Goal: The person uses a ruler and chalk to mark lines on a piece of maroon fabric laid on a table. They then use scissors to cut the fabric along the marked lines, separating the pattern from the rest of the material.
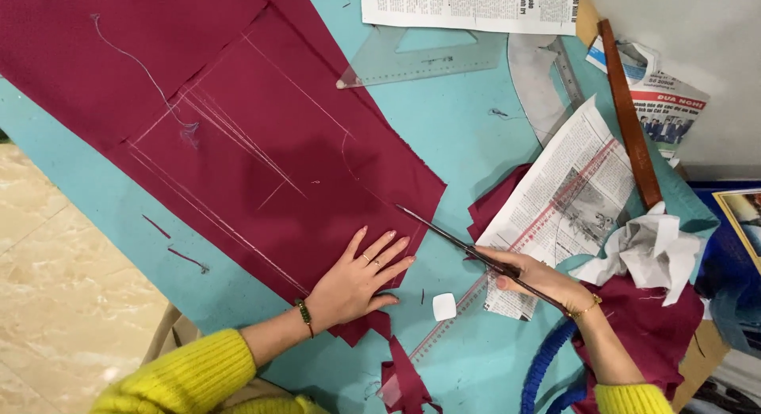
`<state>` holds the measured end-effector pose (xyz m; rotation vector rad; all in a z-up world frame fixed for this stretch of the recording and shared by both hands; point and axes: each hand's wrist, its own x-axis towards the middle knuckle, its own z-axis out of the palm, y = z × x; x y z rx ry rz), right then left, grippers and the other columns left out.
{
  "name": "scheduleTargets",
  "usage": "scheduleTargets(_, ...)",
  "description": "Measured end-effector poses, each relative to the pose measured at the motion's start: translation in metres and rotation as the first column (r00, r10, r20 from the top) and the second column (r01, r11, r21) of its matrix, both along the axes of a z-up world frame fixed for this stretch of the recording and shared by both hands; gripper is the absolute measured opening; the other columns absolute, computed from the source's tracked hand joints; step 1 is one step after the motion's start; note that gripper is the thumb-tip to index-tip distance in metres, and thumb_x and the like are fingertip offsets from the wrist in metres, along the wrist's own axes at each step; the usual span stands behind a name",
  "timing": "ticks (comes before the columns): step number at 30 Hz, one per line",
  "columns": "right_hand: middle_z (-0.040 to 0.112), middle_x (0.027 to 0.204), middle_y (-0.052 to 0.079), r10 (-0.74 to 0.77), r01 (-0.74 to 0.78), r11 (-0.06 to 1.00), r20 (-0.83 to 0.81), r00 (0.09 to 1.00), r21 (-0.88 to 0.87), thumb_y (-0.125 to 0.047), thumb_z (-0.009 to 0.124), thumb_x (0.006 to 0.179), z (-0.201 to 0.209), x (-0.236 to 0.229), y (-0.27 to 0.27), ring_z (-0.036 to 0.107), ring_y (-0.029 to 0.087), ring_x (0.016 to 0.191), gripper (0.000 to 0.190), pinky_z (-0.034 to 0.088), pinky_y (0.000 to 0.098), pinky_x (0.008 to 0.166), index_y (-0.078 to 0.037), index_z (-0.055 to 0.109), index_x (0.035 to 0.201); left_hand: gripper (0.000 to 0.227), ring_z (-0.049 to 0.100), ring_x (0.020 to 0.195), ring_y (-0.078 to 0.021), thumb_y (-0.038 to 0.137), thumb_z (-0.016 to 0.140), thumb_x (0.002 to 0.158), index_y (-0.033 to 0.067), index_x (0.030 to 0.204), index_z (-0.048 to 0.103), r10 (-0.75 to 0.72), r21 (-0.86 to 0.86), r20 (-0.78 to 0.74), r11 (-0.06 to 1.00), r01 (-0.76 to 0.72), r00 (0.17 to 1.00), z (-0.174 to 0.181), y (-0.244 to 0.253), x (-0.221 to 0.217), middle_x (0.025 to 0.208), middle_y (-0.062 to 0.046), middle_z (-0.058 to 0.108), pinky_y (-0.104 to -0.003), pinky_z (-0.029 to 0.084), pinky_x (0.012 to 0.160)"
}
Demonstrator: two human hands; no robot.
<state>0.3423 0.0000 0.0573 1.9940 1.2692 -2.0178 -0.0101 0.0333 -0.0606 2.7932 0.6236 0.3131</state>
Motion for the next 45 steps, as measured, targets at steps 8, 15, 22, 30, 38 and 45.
scheduleTargets(8, 0.045, 0.162, 0.017, -0.078, 0.079, 0.996, 0.049, 0.996, -0.028, -0.057, 0.075, 0.078, -0.007, -0.001, -0.006, 0.036, 0.04, 0.151, 0.086, 0.03, 0.052, 0.122, -0.021, 0.054, 0.154, 0.082, 0.012, 0.16, -0.0287, 0.065, 0.047, 0.096, 0.0258, 0.164, 0.023, 0.012, 0.004, 0.022, 1.0, -0.012, 1.0, -0.001, 0.0, 0.0, 0.173, -0.006, 0.018, -0.063, 0.01, 0.127)
scheduleTargets(15, 0.047, 0.16, 0.02, -0.055, 0.058, 0.998, 0.097, 0.994, -0.03, -0.057, 0.073, 0.083, 0.011, -0.025, 0.003, 0.04, 0.042, 0.148, 0.085, 0.035, 0.0518, 0.12, -0.018, 0.051, 0.155, 0.08, 0.016, 0.16, -0.0286, 0.065, 0.047, 0.096, 0.0242, 0.163, 0.028, 0.026, 0.003, 0.074, 1.0, -0.026, 0.997, 0.0, 0.0, 0.0, 0.172, -0.006, 0.021, -0.063, 0.012, 0.127)
scheduleTargets(22, 0.055, 0.151, 0.025, 0.002, -0.002, 1.0, 0.112, 0.994, -0.001, -0.065, 0.066, 0.083, 0.018, -0.052, 0.02, 0.05, 0.045, 0.141, 0.088, 0.041, 0.0544, 0.114, -0.017, 0.05, 0.154, 0.08, 0.013, 0.16, -0.0279, 0.066, 0.046, 0.097, 0.025, 0.163, 0.026, 0.029, 0.004, 0.041, 1.0, -0.029, 0.999, 0.001, -0.001, -0.001, 0.172, -0.005, 0.02, -0.062, 0.011, 0.128)
scheduleTargets(30, 0.059, 0.147, 0.024, 0.056, -0.055, 0.998, 0.109, 0.992, -0.005, -0.073, 0.054, 0.083, 0.023, -0.065, 0.029, 0.054, 0.043, 0.138, 0.086, 0.045, 0.0537, 0.109, -0.022, 0.051, 0.152, 0.078, 0.011, 0.16, -0.0263, 0.066, 0.04, 0.099, 0.0258, 0.163, 0.024, 0.027, -0.014, 0.006, 1.0, -0.027, 1.0, 0.0, -0.001, 0.0, 0.173, -0.004, 0.017, -0.062, 0.008, 0.13)
scheduleTargets(38, 0.054, 0.074, 0.002, 0.003, 0.002, 0.999, 0.119, 0.993, -0.042, -0.069, 0.054, 0.088, -0.013, -0.047, 0.009, 0.055, 0.013, 0.067, 0.063, 0.046, 0.0249, 0.055, -0.021, 0.069, 0.126, 0.077, 0.009, 0.161, -0.0257, 0.067, 0.037, 0.099, 0.0269, 0.163, 0.024, 0.022, -0.004, -0.035, 1.0, -0.022, 0.999, 0.002, -0.001, -0.001, 0.173, -0.003, 0.015, -0.061, 0.007, 0.13)
scheduleTargets(45, 0.055, 0.073, 0.004, 0.026, -0.027, 1.0, 0.138, 0.99, 0.003, -0.064, 0.052, 0.092, -0.001, -0.075, 0.019, 0.056, 0.016, 0.067, 0.055, 0.046, 0.0289, 0.059, -0.017, 0.068, 0.116, 0.077, 0.012, 0.16, -0.027, 0.066, 0.041, 0.098, 0.0258, 0.162, 0.027, 0.03, 0.012, 0.001, 0.999, -0.03, 1.0, 0.002, -0.002, -0.001, 0.173, -0.004, 0.018, -0.062, 0.009, 0.13)
